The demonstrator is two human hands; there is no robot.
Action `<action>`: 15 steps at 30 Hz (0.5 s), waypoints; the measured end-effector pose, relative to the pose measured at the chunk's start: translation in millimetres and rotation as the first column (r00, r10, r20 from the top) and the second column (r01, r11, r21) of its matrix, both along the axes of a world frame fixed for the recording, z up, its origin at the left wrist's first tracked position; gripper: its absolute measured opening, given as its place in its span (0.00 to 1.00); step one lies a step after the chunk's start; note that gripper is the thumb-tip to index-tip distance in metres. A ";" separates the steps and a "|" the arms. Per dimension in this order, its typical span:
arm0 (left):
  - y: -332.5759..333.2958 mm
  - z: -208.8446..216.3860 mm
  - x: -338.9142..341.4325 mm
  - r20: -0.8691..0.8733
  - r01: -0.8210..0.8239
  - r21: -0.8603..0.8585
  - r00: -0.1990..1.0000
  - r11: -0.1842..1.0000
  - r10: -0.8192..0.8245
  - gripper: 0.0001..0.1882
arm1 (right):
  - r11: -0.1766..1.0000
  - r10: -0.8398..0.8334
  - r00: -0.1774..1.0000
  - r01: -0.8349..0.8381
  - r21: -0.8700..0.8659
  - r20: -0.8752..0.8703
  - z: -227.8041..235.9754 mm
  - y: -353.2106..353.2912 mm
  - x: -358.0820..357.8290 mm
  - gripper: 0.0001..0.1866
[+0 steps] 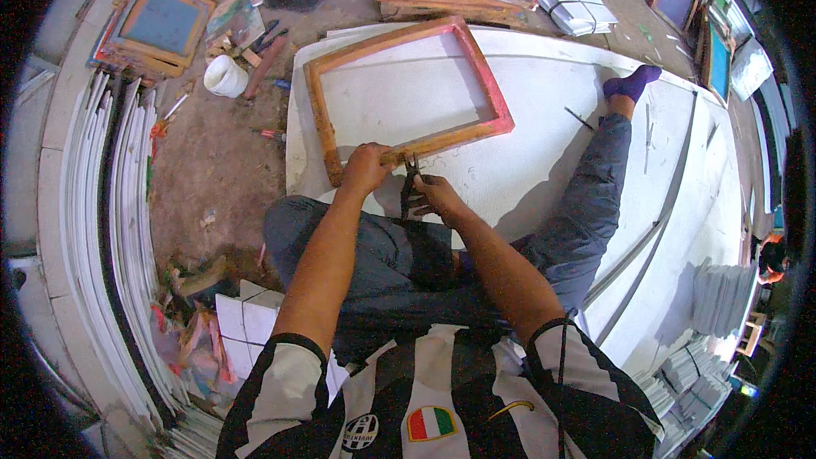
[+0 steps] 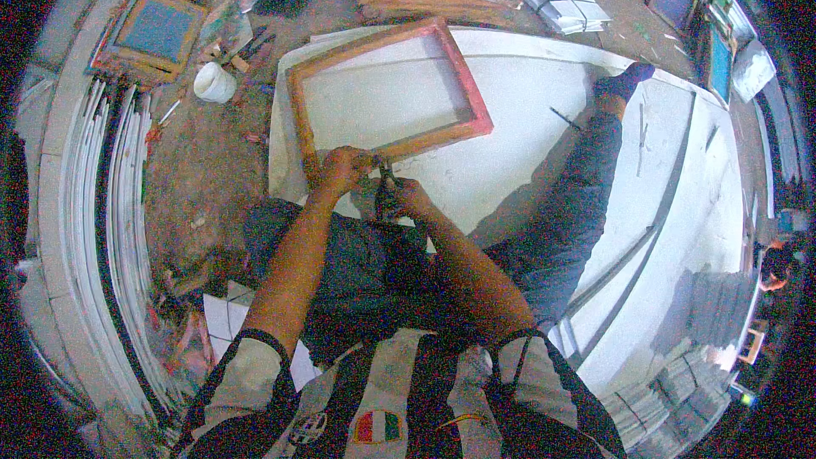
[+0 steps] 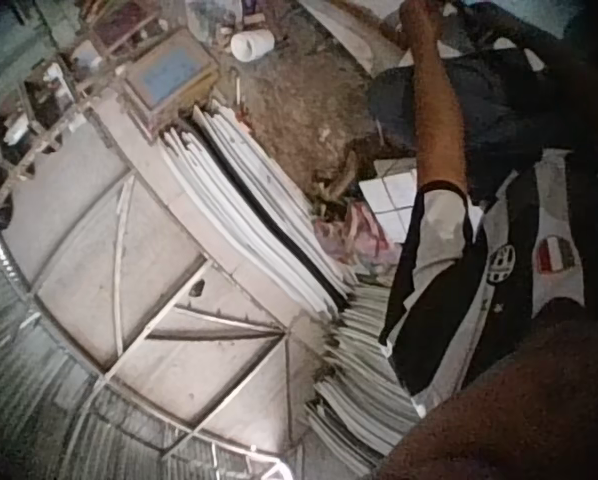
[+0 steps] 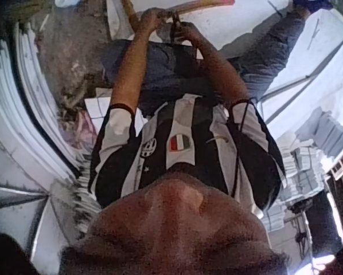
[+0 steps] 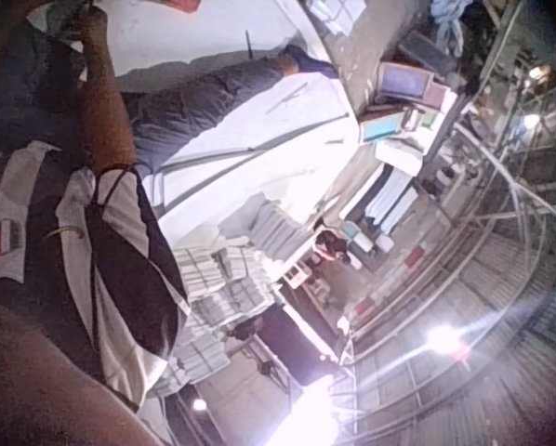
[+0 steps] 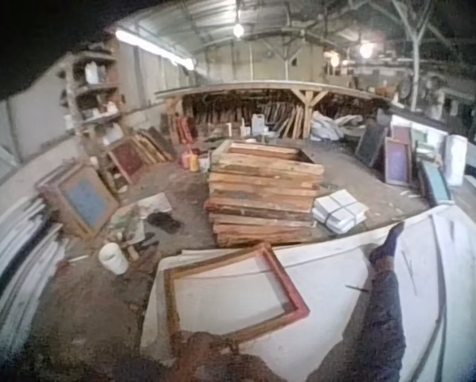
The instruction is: The person sits on the floor and uses pliers to trim the edges of a wooden frame that has a white mesh screen attached. The person holds the frame steady with one hand while using the pliers to cut or remove material along the frame's perimeter.
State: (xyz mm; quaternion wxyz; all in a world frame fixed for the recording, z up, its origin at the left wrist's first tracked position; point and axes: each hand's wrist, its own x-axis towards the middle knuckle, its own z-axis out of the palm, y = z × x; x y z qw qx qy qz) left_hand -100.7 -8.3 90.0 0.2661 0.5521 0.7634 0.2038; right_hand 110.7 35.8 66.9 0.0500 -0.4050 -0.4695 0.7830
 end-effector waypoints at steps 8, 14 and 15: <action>-3.5 -4.2 -2.6 0.025 -0.023 0.037 0.999 0.999 0.022 0.18 | 0.959 -0.014 0.997 -0.010 -0.282 -0.082 7.3 25.1 -12.6 0.25; -4.1 5.0 -2.1 -0.055 -0.051 -0.057 0.997 0.997 0.048 0.19 | 0.897 -0.106 0.988 0.048 -0.440 -0.109 4.2 22.4 -24.9 0.27; -3.0 5.4 -1.0 -0.055 -0.038 -0.059 0.998 0.998 0.034 0.19 | 0.889 -0.124 0.984 0.053 -0.455 -0.128 -6.3 22.4 -24.1 0.28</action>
